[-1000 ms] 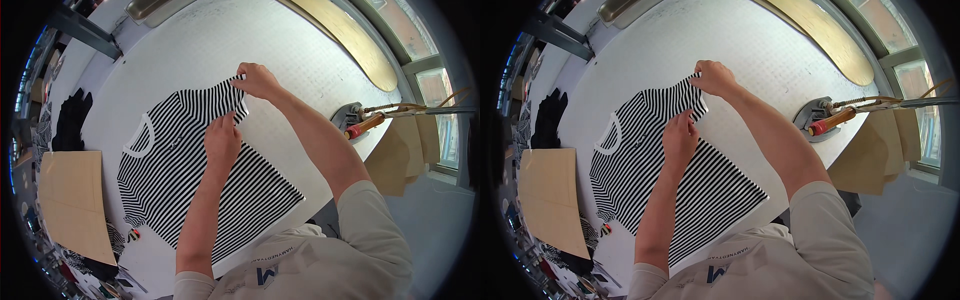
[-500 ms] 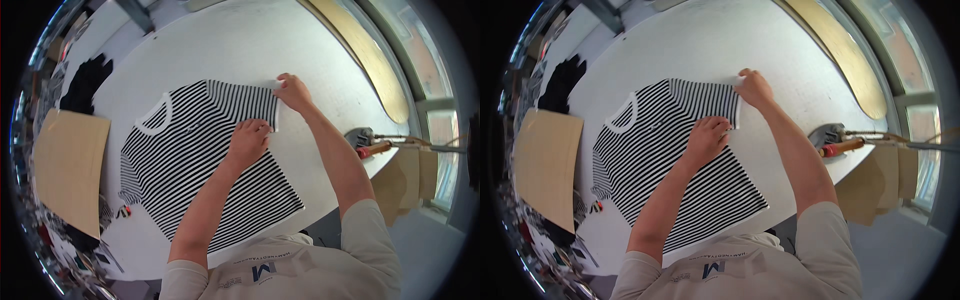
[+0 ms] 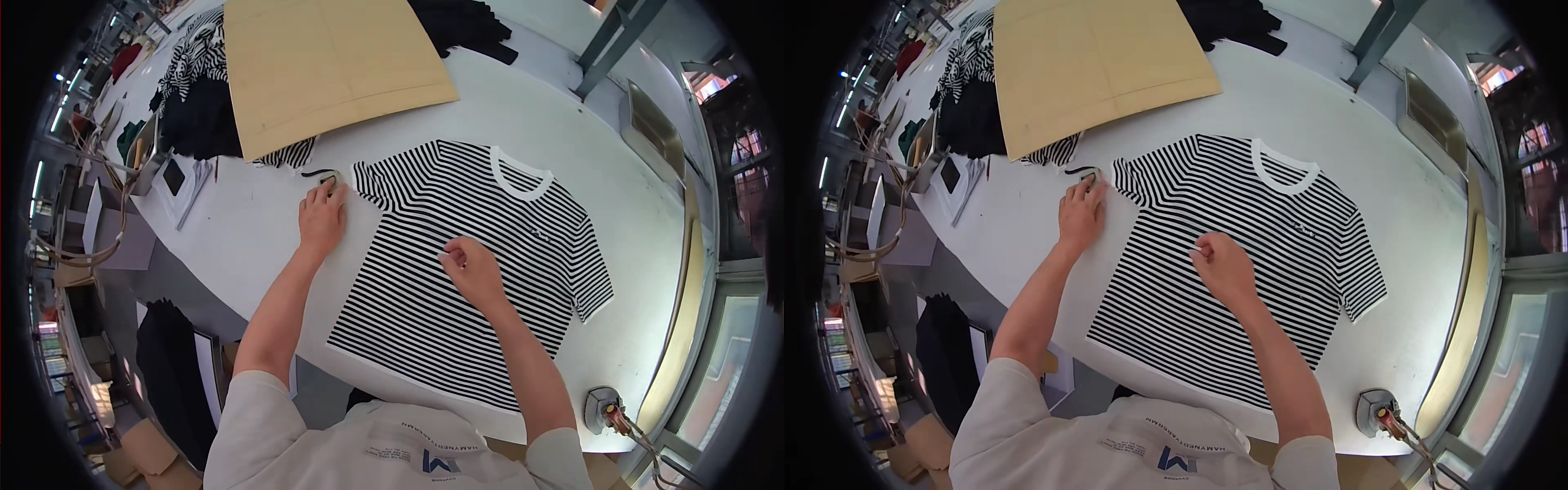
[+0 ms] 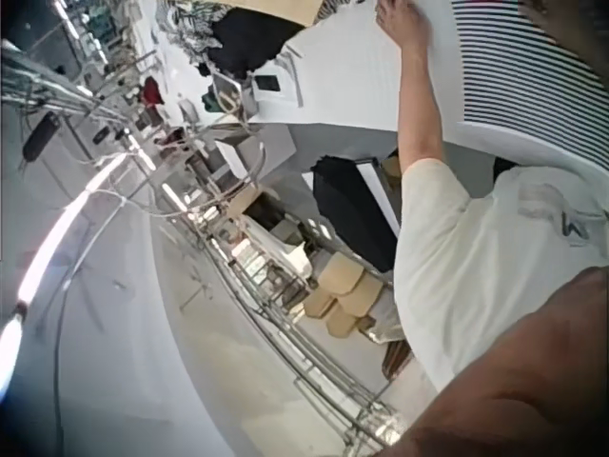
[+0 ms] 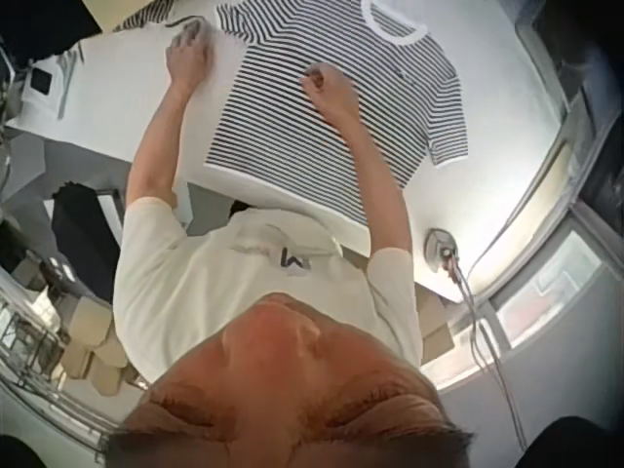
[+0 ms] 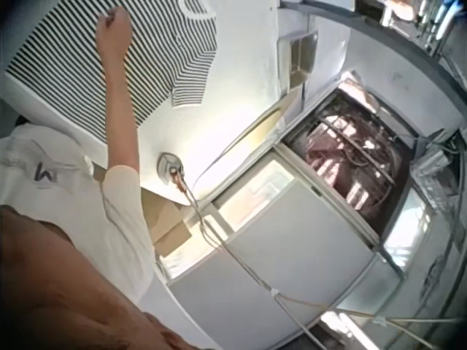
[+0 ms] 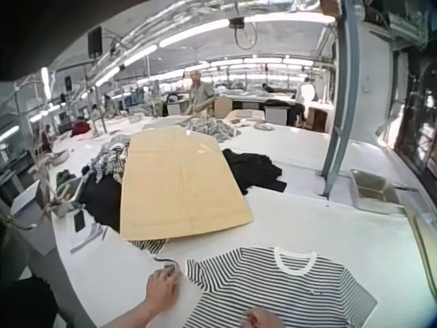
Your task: The recorder irons a striped t-shirt, measures it with a tape, and uses a cardboard template for alignment on a production table.
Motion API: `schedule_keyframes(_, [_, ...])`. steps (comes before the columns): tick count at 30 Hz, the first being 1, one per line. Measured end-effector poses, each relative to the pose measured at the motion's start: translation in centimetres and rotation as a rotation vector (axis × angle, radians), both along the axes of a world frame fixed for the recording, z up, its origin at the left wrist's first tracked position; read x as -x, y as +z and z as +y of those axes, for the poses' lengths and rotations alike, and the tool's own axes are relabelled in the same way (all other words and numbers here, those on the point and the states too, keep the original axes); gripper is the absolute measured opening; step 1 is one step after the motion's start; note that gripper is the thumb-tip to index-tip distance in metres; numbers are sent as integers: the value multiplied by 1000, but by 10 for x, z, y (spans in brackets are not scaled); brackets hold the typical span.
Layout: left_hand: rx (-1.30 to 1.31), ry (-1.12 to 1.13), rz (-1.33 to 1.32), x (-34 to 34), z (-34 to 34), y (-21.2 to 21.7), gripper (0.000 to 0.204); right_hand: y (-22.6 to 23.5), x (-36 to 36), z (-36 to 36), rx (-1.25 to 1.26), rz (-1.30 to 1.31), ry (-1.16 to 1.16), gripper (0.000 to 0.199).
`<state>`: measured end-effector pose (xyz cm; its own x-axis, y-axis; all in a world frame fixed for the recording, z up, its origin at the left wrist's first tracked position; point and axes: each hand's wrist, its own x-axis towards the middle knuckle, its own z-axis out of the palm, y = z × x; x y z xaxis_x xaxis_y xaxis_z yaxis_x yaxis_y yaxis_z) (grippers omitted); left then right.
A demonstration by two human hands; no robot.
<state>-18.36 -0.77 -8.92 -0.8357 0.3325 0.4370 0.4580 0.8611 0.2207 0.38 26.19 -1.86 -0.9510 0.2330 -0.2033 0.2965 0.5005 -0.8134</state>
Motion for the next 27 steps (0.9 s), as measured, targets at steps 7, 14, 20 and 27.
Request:
schedule_keyframes(7, [121, -69, -50, 43, -8, 2, 31, -54, 114, -89, -538, 266, 123, 19])
schedule_keyframes(14, [-84, -75, -333, 86, 36, -16, 35, -77, 152, -109, -841, 212, 95, 15])
schedule_keyframes(20, [114, 5, -98, 98, 27, -28, 38, -72, 145, -101, -642, 327, 156, 17])
schedule_keyframes(27, [159, -33, -1046, 101, 41, 36, 44, -66, 136, -100, -521, 493, 248, 18])
